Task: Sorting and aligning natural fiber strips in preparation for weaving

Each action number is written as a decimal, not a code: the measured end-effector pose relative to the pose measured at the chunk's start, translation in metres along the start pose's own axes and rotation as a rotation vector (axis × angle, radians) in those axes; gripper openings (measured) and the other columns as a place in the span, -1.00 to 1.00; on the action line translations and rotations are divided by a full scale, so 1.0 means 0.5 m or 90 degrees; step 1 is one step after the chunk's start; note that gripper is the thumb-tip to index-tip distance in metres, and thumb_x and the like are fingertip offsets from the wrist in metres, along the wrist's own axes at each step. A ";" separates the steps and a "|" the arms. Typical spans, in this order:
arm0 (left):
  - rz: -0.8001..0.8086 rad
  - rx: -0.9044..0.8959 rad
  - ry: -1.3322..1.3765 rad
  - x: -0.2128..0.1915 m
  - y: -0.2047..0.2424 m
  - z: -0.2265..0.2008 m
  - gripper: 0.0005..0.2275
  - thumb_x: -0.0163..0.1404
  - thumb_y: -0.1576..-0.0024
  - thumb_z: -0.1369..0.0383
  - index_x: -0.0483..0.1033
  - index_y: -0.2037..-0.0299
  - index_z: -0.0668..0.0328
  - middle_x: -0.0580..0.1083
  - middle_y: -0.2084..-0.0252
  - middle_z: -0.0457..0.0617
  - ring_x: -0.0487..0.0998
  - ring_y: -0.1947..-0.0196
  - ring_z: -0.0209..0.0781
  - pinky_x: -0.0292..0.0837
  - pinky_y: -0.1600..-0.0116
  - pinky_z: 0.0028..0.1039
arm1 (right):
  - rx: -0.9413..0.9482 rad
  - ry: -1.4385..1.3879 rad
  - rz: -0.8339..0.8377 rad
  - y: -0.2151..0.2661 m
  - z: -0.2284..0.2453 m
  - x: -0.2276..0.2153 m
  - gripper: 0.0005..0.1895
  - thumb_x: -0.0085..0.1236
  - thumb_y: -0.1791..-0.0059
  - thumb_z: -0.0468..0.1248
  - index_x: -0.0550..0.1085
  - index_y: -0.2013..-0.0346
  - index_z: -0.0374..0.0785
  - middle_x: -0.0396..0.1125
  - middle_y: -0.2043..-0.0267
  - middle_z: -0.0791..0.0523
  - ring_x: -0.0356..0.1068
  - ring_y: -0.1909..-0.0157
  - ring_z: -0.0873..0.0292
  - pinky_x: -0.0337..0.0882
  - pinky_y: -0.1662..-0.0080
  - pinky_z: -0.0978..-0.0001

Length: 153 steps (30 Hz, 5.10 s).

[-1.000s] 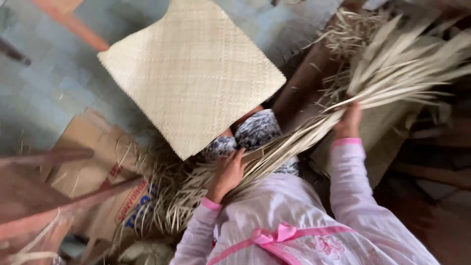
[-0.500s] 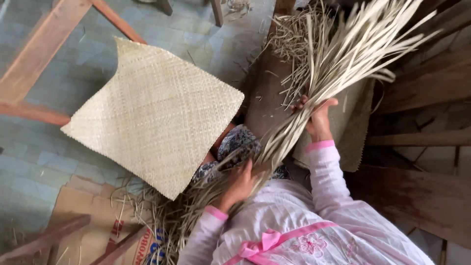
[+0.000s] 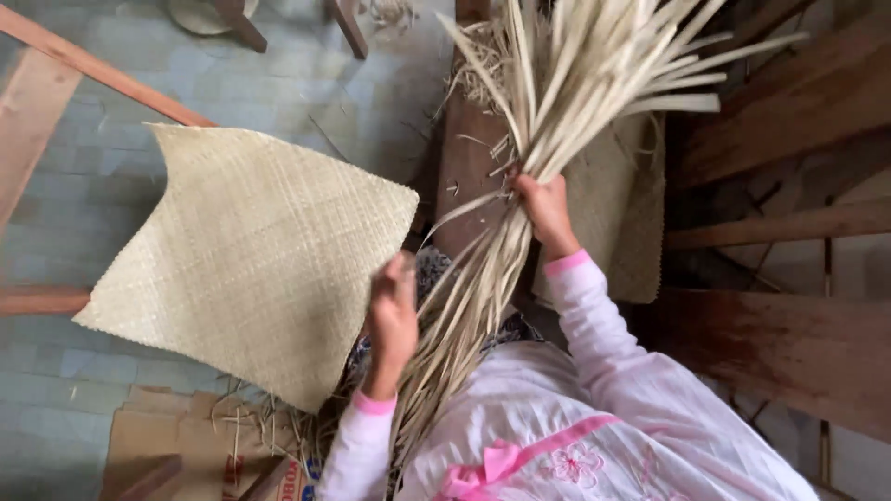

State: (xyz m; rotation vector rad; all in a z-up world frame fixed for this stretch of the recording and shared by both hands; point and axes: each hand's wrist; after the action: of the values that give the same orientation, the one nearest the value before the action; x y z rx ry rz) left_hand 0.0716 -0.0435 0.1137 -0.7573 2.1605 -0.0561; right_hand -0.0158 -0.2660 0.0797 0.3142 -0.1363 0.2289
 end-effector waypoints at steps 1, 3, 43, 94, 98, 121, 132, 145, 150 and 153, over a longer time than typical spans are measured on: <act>-0.082 -0.068 0.142 -0.003 -0.024 -0.013 -0.80 -0.10 -0.04 0.47 0.39 0.16 0.41 0.34 0.25 0.30 0.38 0.25 0.14 0.32 0.16 -0.27 | -0.015 0.010 0.024 0.008 0.007 0.010 -0.86 0.13 0.38 -0.38 0.44 0.55 -0.28 0.25 0.64 0.07 0.27 0.63 0.20 0.34 0.46 0.28; -0.168 -0.123 0.285 0.009 -0.085 -0.017 -0.86 -0.12 -0.08 0.45 0.50 0.24 0.18 0.41 0.37 0.06 0.49 0.45 -0.14 0.52 0.40 -0.54 | -0.042 0.014 0.046 0.015 0.031 0.032 -0.89 0.14 0.37 -0.37 0.44 0.57 -0.27 0.25 0.63 0.08 0.27 0.61 0.21 0.34 0.46 0.33; 0.283 -0.245 0.404 0.324 -0.110 0.009 -0.58 -0.02 0.11 0.41 0.20 0.05 0.44 0.42 0.33 0.11 0.44 0.43 -0.15 0.39 0.33 -0.47 | -0.324 0.805 -0.069 -0.284 -0.036 -0.301 -0.75 0.06 0.23 -0.26 0.43 0.27 -0.19 0.28 0.31 -0.08 0.25 0.37 -0.16 0.27 0.36 0.08; 0.018 -0.097 0.150 -0.177 -0.167 -0.029 -0.77 -0.16 -0.10 0.19 0.28 0.11 0.03 0.34 0.23 0.01 0.44 0.23 0.08 0.36 0.27 -0.18 | -0.218 0.287 0.747 0.095 0.215 0.175 -0.92 0.04 0.14 -0.43 0.45 0.36 -0.36 0.26 0.63 0.08 0.13 0.52 0.41 0.16 0.47 0.64; 0.084 -0.268 0.078 -0.282 -0.129 0.013 -0.84 -0.08 0.00 0.27 0.43 0.38 0.17 0.45 0.47 0.12 0.47 0.36 0.15 0.33 0.31 -0.16 | -0.458 0.488 0.721 0.083 0.256 0.167 -0.87 0.07 0.17 -0.45 0.48 0.34 -0.37 0.31 0.53 -0.11 0.27 0.48 0.10 0.25 0.33 0.26; -0.409 -0.428 -0.090 -0.336 0.075 0.188 -0.79 -0.01 -0.03 0.32 0.40 0.29 0.36 0.27 0.34 0.30 0.38 0.27 0.17 0.25 0.15 -0.14 | -0.306 0.520 0.671 0.071 0.051 0.156 -0.83 0.02 0.15 -0.42 0.48 0.28 -0.29 0.36 0.39 -0.06 0.34 0.29 -0.01 0.27 0.16 0.23; -0.428 -0.019 -0.195 -0.081 -0.053 0.016 -0.73 -0.15 -0.06 0.18 0.27 0.64 0.07 0.35 0.72 -0.15 0.45 0.65 -0.27 0.31 0.17 -0.46 | -0.433 0.606 0.623 0.198 0.016 0.159 -0.95 0.17 0.27 -0.22 0.48 0.54 -0.04 0.26 0.72 0.20 0.30 0.63 0.17 0.29 0.46 0.41; -0.432 -0.028 -0.149 -0.104 -0.056 0.006 -0.68 -0.22 -0.08 0.22 0.26 0.72 0.11 0.33 0.82 -0.04 0.46 0.69 -0.21 0.17 0.03 -0.46 | -0.469 0.523 0.579 0.240 0.026 0.159 -0.98 0.11 0.24 -0.28 0.46 0.53 -0.09 0.13 0.81 0.17 0.22 0.70 0.19 0.23 0.51 0.45; -0.479 -0.001 -0.100 -0.112 -0.056 0.026 -0.67 -0.19 -0.10 0.30 0.29 0.74 0.15 0.32 0.84 -0.04 0.43 0.73 -0.26 0.16 0.04 -0.50 | -0.585 0.565 0.543 0.281 0.052 0.169 -1.00 0.09 0.22 -0.30 0.44 0.52 -0.13 0.19 0.76 0.11 0.27 0.67 0.08 0.27 0.51 0.37; -0.509 -0.013 -0.122 -0.115 -0.046 0.088 -0.69 -0.18 -0.10 0.35 0.31 0.73 0.18 0.30 0.87 -0.03 0.44 0.74 -0.24 0.15 0.03 -0.47 | -0.584 0.561 0.550 0.304 0.079 0.170 -0.99 0.08 0.20 -0.30 0.45 0.53 -0.13 0.20 0.77 0.13 0.26 0.68 0.09 0.28 0.51 0.38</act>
State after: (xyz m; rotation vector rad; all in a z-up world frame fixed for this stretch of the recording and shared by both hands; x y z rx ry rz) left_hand 0.1424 -0.0219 0.1315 -1.5260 1.5650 -0.3570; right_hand 0.0255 -0.1207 0.1754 -0.7988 0.5092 1.0876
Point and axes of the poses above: each hand's wrist, its own y-axis away from the middle knuckle, its own x-axis out of the palm, z = x × y
